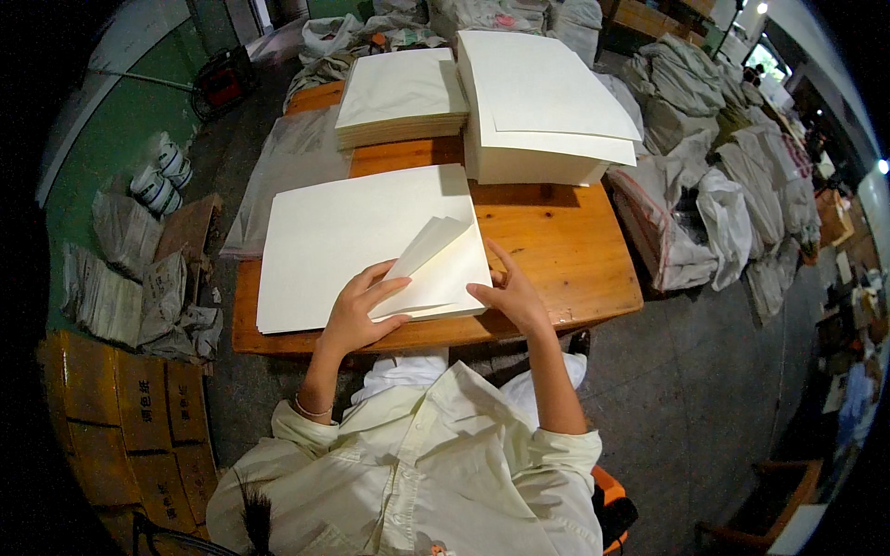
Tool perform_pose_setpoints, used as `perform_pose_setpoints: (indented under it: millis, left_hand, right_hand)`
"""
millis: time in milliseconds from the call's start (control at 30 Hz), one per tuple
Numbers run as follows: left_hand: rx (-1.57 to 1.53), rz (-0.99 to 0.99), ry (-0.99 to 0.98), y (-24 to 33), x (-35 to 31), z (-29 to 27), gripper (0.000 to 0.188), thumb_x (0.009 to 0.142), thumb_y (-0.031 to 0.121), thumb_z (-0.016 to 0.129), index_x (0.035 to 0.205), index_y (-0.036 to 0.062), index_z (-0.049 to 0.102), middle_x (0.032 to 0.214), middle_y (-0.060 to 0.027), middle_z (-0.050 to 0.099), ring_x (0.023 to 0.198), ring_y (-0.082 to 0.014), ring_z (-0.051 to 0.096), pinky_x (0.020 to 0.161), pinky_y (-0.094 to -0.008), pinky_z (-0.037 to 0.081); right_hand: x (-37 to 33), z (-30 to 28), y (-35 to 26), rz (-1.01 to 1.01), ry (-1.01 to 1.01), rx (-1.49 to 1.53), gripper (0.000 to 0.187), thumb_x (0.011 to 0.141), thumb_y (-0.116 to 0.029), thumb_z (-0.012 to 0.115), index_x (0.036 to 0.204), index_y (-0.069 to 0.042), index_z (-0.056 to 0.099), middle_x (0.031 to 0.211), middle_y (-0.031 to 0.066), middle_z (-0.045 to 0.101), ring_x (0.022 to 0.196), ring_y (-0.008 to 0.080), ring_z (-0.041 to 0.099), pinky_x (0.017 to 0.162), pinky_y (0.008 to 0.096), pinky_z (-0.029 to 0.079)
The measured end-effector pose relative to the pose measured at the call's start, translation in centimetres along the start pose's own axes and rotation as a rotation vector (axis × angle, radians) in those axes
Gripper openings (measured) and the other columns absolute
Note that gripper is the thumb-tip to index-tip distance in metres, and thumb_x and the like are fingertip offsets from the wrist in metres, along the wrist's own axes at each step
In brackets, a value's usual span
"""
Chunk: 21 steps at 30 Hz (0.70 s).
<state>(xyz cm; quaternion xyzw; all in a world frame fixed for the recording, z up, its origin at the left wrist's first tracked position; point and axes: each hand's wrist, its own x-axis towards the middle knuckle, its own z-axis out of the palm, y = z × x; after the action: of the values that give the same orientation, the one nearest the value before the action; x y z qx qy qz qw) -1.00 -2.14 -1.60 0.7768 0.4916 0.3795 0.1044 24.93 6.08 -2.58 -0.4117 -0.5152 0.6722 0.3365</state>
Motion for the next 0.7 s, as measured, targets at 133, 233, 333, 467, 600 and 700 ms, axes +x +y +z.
perform_pose_setpoints:
  millis: [133,233,333,467,600,700]
  left_hand:
    - [-0.038,-0.131,-0.058,-0.7,-0.5,0.3,0.042,0.081,0.006,0.065,0.123,0.0123,0.061,0.129,-0.0138,0.052,0.109,-0.0317,0.057,0.092,-0.0367,0.047]
    - [-0.162,-0.251,0.056,-1.0,-0.6,0.7,0.039,0.086,0.006,0.06,0.124,0.0167,0.06,0.133,-0.0113,0.05,0.107,-0.0292,0.058,0.093,-0.0373,0.047]
    - [-0.098,-0.103,0.273,-1.2,-0.4,1.3,0.043,0.088,0.003,0.055,0.127,0.0181,0.057,0.136,-0.0116,0.047,0.107,-0.0292,0.059,0.092,-0.0383,0.048]
    - [-0.114,-0.097,-0.033,-1.1,-0.4,0.4,0.048,0.083,0.01,0.065,0.129,0.0198,0.055,0.14,-0.0103,0.044,0.111,-0.0293,0.058,0.094,-0.0384,0.049]
    - [-0.067,-0.07,-0.046,0.0,0.0,-0.1,0.057,0.072,0.016,0.077,0.126,0.0159,0.058,0.141,-0.0119,0.042,0.112,-0.0304,0.058,0.094,-0.0374,0.048]
    - [-0.103,-0.097,-0.032,-0.2,-0.2,-0.2,0.055,0.075,0.014,0.075,0.127,0.0139,0.057,0.141,-0.0134,0.042,0.113,-0.0308,0.058,0.094,-0.0372,0.048]
  right_hand:
    - [-0.1,0.4,-0.1,0.006,0.026,0.037,0.088,0.077,-0.001,0.073,0.148,-0.004,0.021,0.104,0.0115,0.065,0.09,0.0132,0.061,0.077,0.0224,0.048]
    - [-0.1,-0.3,0.3,-0.043,-0.042,0.04,0.091,0.074,0.001,0.074,0.148,-0.005,0.021,0.107,0.0126,0.064,0.095,0.0146,0.061,0.08,0.0242,0.049]
    - [0.0,-0.9,0.8,-0.05,-0.094,0.108,0.094,0.072,0.002,0.076,0.148,-0.005,0.021,0.109,0.0134,0.064,0.098,0.0152,0.06,0.082,0.0257,0.049]
    - [-0.1,-0.4,0.2,-0.029,-0.055,0.05,0.095,0.07,0.002,0.077,0.147,-0.005,0.022,0.106,0.0122,0.065,0.095,0.0145,0.061,0.08,0.0249,0.05]
    - [-0.1,0.1,0.1,-0.03,-0.006,-0.005,0.092,0.072,0.001,0.077,0.147,-0.005,0.023,0.104,0.0108,0.066,0.092,0.0143,0.062,0.078,0.0243,0.05]
    - [-0.1,0.2,0.2,-0.03,0.007,-0.028,0.09,0.073,0.0,0.076,0.146,-0.005,0.024,0.106,0.0116,0.066,0.094,0.015,0.062,0.08,0.0248,0.05]
